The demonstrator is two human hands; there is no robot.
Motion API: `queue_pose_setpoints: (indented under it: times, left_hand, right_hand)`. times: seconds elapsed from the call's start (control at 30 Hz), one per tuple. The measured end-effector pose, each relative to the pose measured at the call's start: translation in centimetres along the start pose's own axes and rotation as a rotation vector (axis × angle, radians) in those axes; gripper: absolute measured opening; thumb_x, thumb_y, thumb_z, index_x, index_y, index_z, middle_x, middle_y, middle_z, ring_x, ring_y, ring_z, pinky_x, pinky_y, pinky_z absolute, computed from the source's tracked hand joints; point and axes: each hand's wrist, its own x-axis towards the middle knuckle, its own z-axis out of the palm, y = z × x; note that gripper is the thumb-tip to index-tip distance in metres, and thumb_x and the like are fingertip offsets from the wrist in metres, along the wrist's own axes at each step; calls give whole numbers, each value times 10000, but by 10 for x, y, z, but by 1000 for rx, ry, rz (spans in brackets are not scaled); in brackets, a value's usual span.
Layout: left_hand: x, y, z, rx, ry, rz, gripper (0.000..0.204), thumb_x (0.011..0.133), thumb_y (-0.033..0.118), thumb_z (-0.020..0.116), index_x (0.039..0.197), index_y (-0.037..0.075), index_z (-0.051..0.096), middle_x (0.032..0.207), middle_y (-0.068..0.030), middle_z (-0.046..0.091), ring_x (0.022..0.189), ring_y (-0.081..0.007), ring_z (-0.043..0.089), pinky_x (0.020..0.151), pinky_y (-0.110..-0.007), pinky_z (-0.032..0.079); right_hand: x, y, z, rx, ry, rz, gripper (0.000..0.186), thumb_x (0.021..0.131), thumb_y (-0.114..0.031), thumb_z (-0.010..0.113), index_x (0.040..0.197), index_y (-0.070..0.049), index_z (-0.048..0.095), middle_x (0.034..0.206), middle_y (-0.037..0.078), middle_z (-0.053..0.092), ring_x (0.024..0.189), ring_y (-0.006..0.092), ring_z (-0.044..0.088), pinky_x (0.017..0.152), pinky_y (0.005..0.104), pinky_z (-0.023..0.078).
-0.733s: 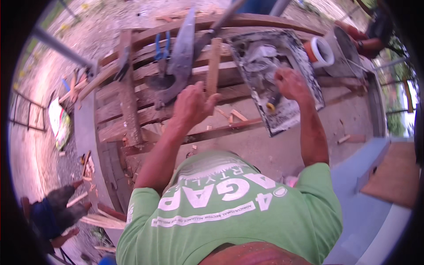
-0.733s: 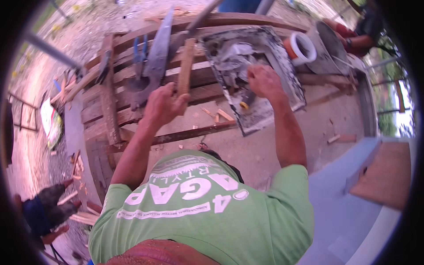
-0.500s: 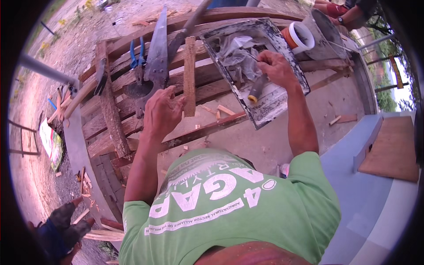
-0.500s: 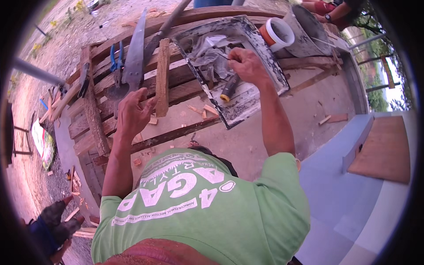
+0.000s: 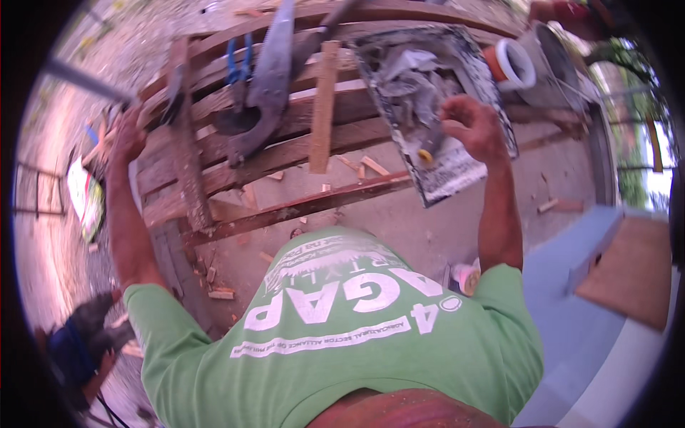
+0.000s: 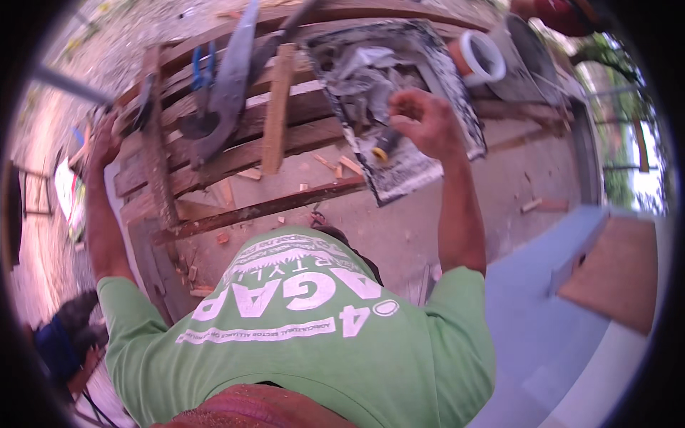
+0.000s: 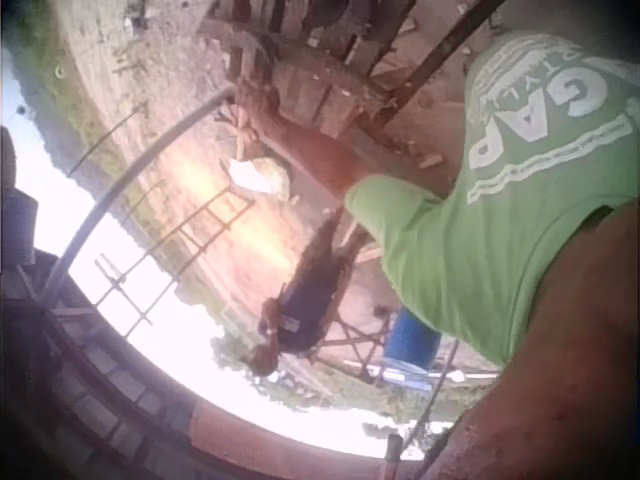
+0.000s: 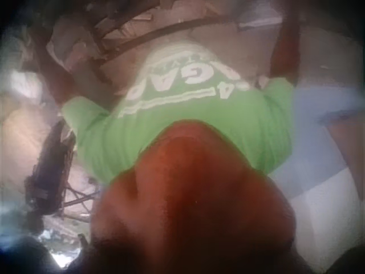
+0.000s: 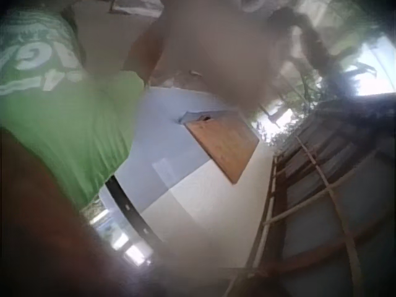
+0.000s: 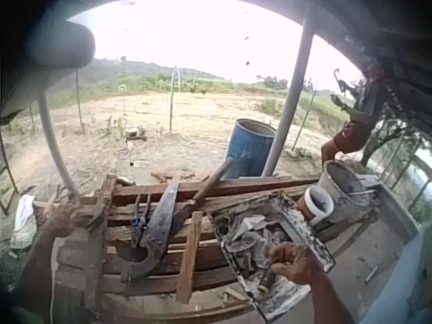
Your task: The person cuts a wooden piece with a saw, drives a nail into the wood using a hammer, and then secures the wooden piece to the roof frame with the hammer.
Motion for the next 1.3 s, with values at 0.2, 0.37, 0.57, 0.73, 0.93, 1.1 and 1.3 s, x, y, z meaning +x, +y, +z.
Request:
queue_pose_setpoints:
  times: [0.2,0.37,0.57,0.73,0.93,1.1,1.3]
  left_hand:
    - [34,-10,38,-76,85,89,387,918,237,657,1260,74,577,1180,-177,583,1169,-369,535,1012,-459,421]
    - [22,29,22,-80,80,7,376,941,348,641,1139,31,592,1145,-189,604,1088,-373,581,907,-452,454]
    - [-39,46,-29,-255,208,-211,479,976,496,575,1038,23,611,758,-160,596,806,-376,635,774,-470,483]
    - [-124,128,-88,-1030,16,-338,491,960,559,577,875,75,584,601,7,533,505,-88,522,454,-274,420]
    - [-205,202,-57,-1437,-125,-392,410,954,471,636,896,67,591,614,21,550,523,-72,524,479,-250,429]
    - [-230,224,-46,-1401,-229,-477,355,946,385,670,911,41,594,638,13,557,549,-75,533,498,-254,435]
    - [-227,226,-61,-1436,-224,-437,348,945,360,671,933,24,585,648,13,545,557,-76,530,502,-260,442]
  right_hand:
    - [15,-6,16,-670,-150,-54,190,826,-111,694,1007,-55,709,894,119,725,792,210,692,792,320,543]
    - [15,-3,20,-631,-81,-105,167,866,-90,686,1022,-53,730,867,74,738,771,149,678,699,285,548]
    - [-9,-71,43,-47,144,-305,152,947,-148,633,1006,-94,762,790,28,671,762,66,618,608,245,512]
    - [-49,-66,150,128,87,-97,143,961,-161,630,1052,-71,694,797,30,653,707,143,622,629,274,509]
    - [-37,-54,220,-521,258,54,541,801,-443,747,961,59,620,799,240,688,811,372,710,714,429,566]
    - [7,-41,222,-504,218,30,420,805,-363,731,911,28,620,808,243,701,730,395,709,687,458,575]
    - [45,-5,208,-591,294,-46,444,842,-389,663,962,35,606,812,262,700,756,414,710,701,469,574]
